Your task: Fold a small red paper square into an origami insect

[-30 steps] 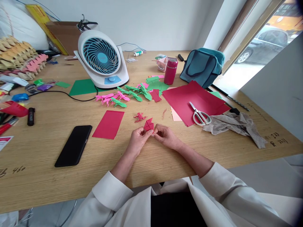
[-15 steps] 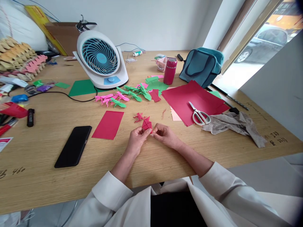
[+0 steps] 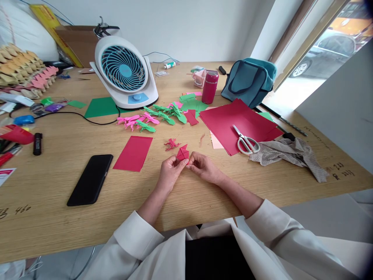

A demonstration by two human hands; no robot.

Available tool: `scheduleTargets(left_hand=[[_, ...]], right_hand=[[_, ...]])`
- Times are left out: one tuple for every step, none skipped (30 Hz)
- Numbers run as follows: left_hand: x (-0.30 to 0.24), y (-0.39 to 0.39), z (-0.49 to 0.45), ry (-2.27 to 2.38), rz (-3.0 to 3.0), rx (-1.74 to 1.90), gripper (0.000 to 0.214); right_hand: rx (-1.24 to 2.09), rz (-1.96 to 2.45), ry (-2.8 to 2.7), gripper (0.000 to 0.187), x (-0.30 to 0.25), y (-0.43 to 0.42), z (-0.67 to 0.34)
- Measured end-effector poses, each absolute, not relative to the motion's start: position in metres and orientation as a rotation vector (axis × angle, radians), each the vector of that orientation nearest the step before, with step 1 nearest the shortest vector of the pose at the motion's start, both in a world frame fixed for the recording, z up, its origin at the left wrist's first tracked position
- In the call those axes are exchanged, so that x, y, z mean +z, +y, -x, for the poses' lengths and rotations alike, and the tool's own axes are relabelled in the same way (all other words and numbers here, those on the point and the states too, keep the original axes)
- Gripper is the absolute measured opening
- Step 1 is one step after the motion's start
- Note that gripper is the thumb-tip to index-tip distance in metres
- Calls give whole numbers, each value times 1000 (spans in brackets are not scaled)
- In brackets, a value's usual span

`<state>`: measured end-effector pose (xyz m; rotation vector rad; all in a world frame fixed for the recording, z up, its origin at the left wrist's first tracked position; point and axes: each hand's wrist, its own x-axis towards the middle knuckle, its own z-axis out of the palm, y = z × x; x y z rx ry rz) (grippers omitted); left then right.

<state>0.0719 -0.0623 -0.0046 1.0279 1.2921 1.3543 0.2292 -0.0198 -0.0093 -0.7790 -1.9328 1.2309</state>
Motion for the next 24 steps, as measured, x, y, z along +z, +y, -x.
scheduleTargets(left_hand=[[-7, -62, -71, 1288, -1047, 1351, 27], [-9, -62, -71, 1281, -1067, 1348, 27], [-12, -62, -70, 1277, -1088, 1344, 28], [-14, -61, -69, 1278, -1106, 1337, 28], [-16, -61, -68, 1285, -1121, 1329, 29], [-18, -61, -67, 1297, -1132, 1319, 30], [-19, -61, -67, 1308, -1139, 1314, 31], [-20, -61, -66, 1313, -1147, 1313, 31], [-20, -61, -65, 1310, -1155, 1316, 31], [-20, -61, -65, 1303, -1165, 1321, 30], [-19, -61, -64, 1300, -1177, 1326, 30], [-19, -61, -64, 1301, -1190, 1331, 29], [-18, -61, -64, 1305, -1200, 1333, 29], [-18, -61, -64, 1307, -1208, 1333, 29], [-17, -61, -64, 1307, -1212, 1334, 28], [-17, -61, -64, 1303, -1214, 1334, 28], [-17, -61, -64, 1298, -1215, 1335, 28], [-17, -61, -64, 1296, -1213, 1337, 28], [-18, -61, -65, 1300, -1210, 1341, 28], [-18, -60, -65, 1310, -1204, 1345, 29], [-19, -60, -66, 1320, -1194, 1346, 29], [-19, -60, -66, 1328, -1181, 1343, 30], [-18, -60, -67, 1332, -1167, 1337, 31], [-18, -61, -67, 1331, -1153, 1329, 32]], right_hand=[[1225, 762, -1940, 26, -10, -20, -229], [1221, 751, -1946, 26, -10, -19, -229], [1219, 745, -1947, 26, -11, -19, -229], [1220, 744, -1941, 27, -11, -19, -229], [1224, 747, -1928, 27, -12, -19, -229], [1232, 750, -1910, 27, -13, -19, -229], [1245, 754, -1890, 27, -13, -19, -228], [1260, 757, -1868, 27, -14, -19, -228], [1278, 761, -1851, 26, -14, -19, -228], [1296, 765, -1838, 26, -14, -20, -227], [1311, 769, -1830, 26, -13, -20, -227], [1323, 773, -1824, 26, -13, -20, -227], [1332, 776, -1822, 26, -13, -21, -227], [1338, 776, -1821, 25, -12, -21, -227], [1343, 772, -1821, 25, -12, -21, -228], [1345, 767, -1823, 24, -12, -21, -228], [1344, 760, -1827, 23, -12, -21, -228], [1339, 754, -1832, 23, -12, -21, -228], [1330, 750, -1839, 22, -12, -21, -228], [1316, 747, -1847, 21, -12, -21, -228], [1300, 745, -1855, 21, -11, -21, -229], [1282, 745, -1862, 21, -11, -21, -229], [1265, 747, -1869, 20, -10, -21, -229], [1251, 752, -1876, 21, -10, -21, -229]])
